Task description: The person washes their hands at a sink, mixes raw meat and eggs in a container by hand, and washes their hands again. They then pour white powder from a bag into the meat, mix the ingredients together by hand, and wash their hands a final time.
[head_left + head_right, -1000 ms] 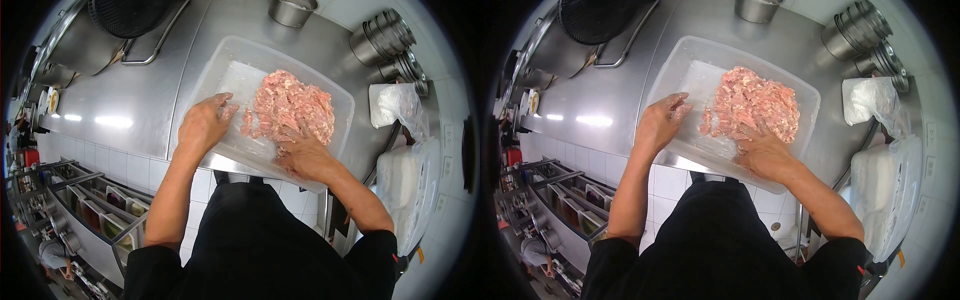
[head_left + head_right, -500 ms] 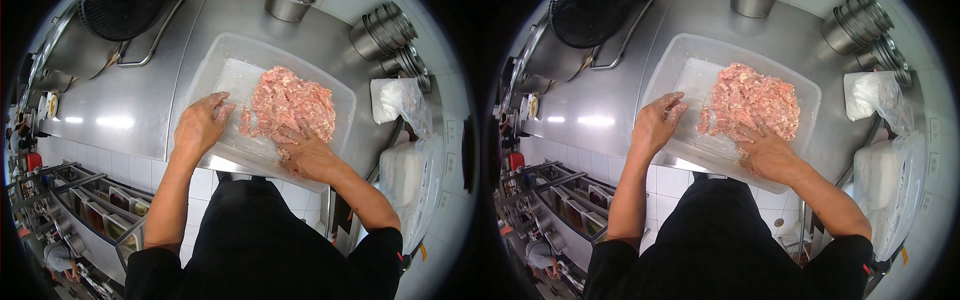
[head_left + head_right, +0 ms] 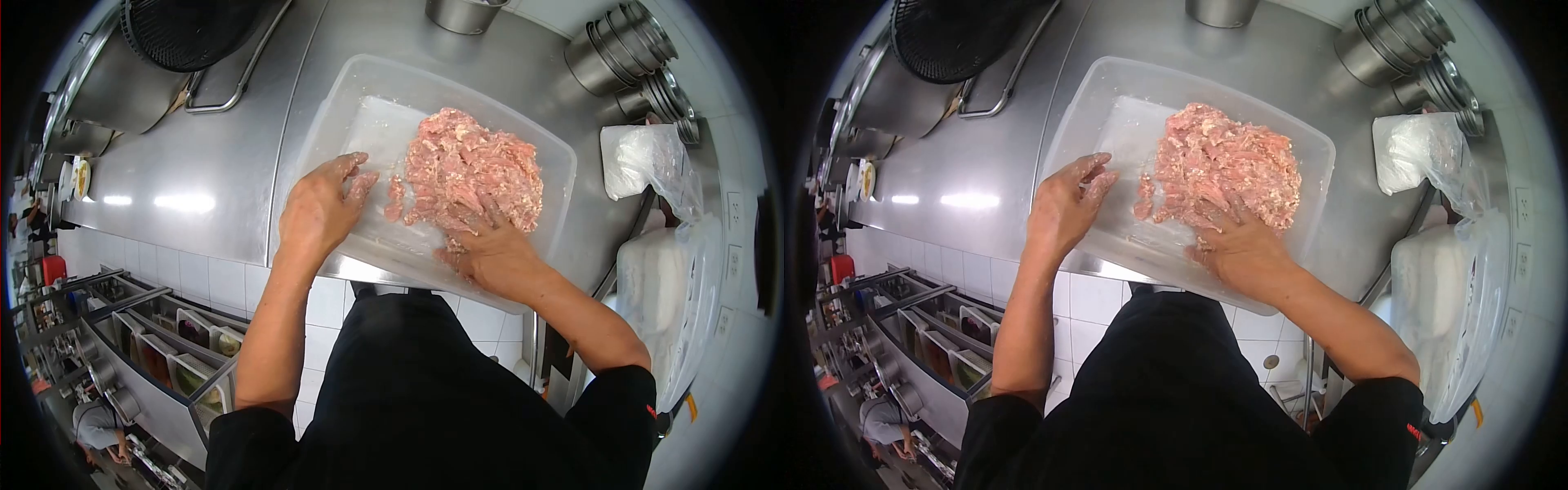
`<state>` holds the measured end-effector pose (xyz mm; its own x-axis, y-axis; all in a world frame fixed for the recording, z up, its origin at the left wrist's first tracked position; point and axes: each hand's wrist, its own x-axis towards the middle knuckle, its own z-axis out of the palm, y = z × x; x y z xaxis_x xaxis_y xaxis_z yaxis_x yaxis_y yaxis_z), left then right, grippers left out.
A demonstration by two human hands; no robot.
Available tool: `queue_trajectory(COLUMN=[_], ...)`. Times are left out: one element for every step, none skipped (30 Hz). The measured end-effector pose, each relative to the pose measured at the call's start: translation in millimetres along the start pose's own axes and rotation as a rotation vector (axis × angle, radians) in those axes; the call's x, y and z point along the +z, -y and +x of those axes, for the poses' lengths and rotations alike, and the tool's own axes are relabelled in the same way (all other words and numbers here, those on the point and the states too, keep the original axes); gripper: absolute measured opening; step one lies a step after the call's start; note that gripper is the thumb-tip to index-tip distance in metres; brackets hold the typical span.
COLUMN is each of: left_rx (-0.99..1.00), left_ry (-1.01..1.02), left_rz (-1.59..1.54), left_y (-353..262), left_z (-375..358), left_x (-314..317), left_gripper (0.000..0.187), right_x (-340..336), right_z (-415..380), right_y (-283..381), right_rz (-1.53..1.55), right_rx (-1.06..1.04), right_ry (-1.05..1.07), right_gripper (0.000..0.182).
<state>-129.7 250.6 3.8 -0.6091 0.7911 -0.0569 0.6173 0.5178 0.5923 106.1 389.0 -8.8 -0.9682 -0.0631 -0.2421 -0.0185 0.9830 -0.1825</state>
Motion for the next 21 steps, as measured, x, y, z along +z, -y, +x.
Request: queue_trajectory(left_rx=[0.008, -0.004, -0.015, -0.027, -0.024, -0.021, -0.017, -0.022, -0.025, -0.028, -0.007, 0.013, 0.034, 0.018, 0.004, -0.012, 0.129, 0.267, 0.407, 0.498, 0.588], left_ry=[-0.007, 0.002, 0.011, 0.02, 0.021, 0.021, 0.02, 0.021, 0.021, 0.022, 0.013, 0.003, -0.008, 0.006, 0.02, 0.034, 0.016, -0.002, -0.024, 0.07, 0.169], left_rz=[0.009, -0.004, -0.018, -0.035, -0.029, -0.024, -0.018, -0.028, -0.038, -0.048, -0.035, -0.022, -0.007, -0.018, -0.028, -0.039, -0.032, -0.025, -0.015, -0.015, -0.017], left_y=[2, 2, 1, 1, 0, 1, 1, 1, 0, -1, 0, 3, 3, 2, -2, -5, -1, 7, 8, 6, 2], left_z=[-1, -1, -2, -2, -2, -1, -1, -1, -2, -2, -1, -1, 0, -1, -1, -1, -2, -4, -5, -7, -10], left_x=[0, -1, -1, -1, -1, -1, -1, -1, -1, -1, -1, 1, 1, -1, -3, -5, -3, -1, -3, -6, -10], left_gripper=[0.037, 0.037, 0.037, 0.037, 0.037, 0.037, 0.037, 0.037, 0.037, 0.036, 0.036, 0.037, 0.037, 0.037, 0.038, 0.039, 0.04, 0.041, 0.042, 0.041, 0.04], right_x=[1, 4, 6, 6, 4, 3, 2, 2, 1, 0, -2, -3, 0, 5, 8, 7, 4, 1, -2, -6, -8], right_z=[0, 0, -1, -1, -1, -1, -2, -2, -3, -4, -4, -4, -4, -4, -4, -4, -4, -4, -4, -3, -3], right_y=[-1, -2, -3, -4, -5, -5, -6, -7, -7, -6, -6, -5, -6, -7, -8, -10, -11, -11, -10, -10, -10], right_rz=[-0.02, -0.038, -0.057, -0.043, -0.029, -0.015, 0.023, 0.06, 0.097, 0.103, 0.11, 0.116, 0.119, 0.124, 0.128, 0.127, 0.127, 0.129, 0.144, 0.158, 0.173], right_rx=[0.013, 0.028, 0.044, 0.041, 0.037, 0.033, 0.027, 0.022, 0.017, 0.019, 0.021, 0.022, 0.027, 0.033, 0.039, 0.024, 0.009, -0.009, -0.009, -0.007, -0.002], right_ry=[-0.005, -0.011, -0.015, -0.015, -0.013, -0.013, -0.01, -0.007, -0.005, 0.007, 0.02, 0.031, 0.035, 0.038, 0.041, 0.027, 0.016, 0.004, 0.022, 0.037, 0.052], right_gripper=[0.041, 0.044, 0.047, 0.045, 0.043, 0.042, 0.04, 0.038, 0.036, 0.034, 0.032, 0.03, 0.03, 0.029, 0.029, 0.028, 0.027, 0.027, 0.026, 0.024, 0.023])
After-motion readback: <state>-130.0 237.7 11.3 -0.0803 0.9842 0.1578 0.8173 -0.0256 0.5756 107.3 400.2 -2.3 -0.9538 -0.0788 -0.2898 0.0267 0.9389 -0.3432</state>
